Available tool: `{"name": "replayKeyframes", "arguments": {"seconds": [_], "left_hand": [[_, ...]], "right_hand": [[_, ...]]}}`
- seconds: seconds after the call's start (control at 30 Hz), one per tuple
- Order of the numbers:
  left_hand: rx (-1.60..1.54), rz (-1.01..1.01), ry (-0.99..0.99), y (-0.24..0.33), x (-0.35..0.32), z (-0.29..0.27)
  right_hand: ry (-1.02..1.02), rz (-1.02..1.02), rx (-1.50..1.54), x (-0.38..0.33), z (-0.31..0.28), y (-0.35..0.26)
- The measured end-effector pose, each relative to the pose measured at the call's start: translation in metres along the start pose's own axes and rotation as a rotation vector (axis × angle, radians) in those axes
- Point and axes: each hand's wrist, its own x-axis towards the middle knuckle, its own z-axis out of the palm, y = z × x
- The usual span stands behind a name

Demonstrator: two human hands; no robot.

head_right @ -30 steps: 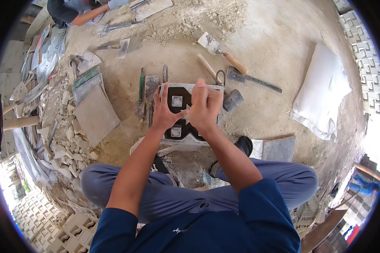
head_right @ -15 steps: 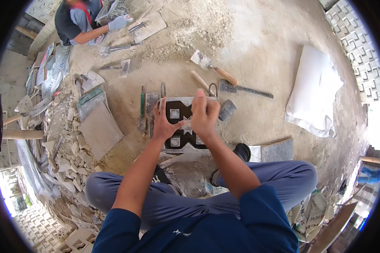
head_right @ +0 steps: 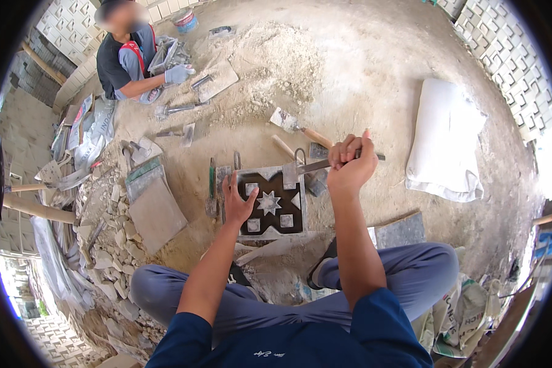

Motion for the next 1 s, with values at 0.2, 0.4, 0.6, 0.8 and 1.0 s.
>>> {"name": "replayKeyframes", "arguments": {"seconds": [0.2, 0.4, 0.6, 0.8, 1.0], "left_hand": [[0.011, 0.106, 0.093, -0.005, 0.019, 0.003], [0.175, 0.160, -0.009, -0.008, 0.023, 0.008], [-0.003, 0.255, 0.027, -0.017, 0.028, 0.006], [-0.015, 0.212, -0.013, -0.009, 0.026, 0.008], [-0.019, 0.218, -0.014, -0.003, 0.026, 0.004]], "right_hand": [[0.304, 0.081, 0.279, 0.065, -0.026, 0.001], [0.464, 0.208, 0.379, 0.127, -0.069, 0.058], [0.605, 0.312, 0.286, 0.151, -0.103, 0.121], [0.580, 0.344, 0.322, 0.163, -0.155, 0.180], [0.651, 0.288, 0.009, 0.156, -0.184, 0.189]]}}
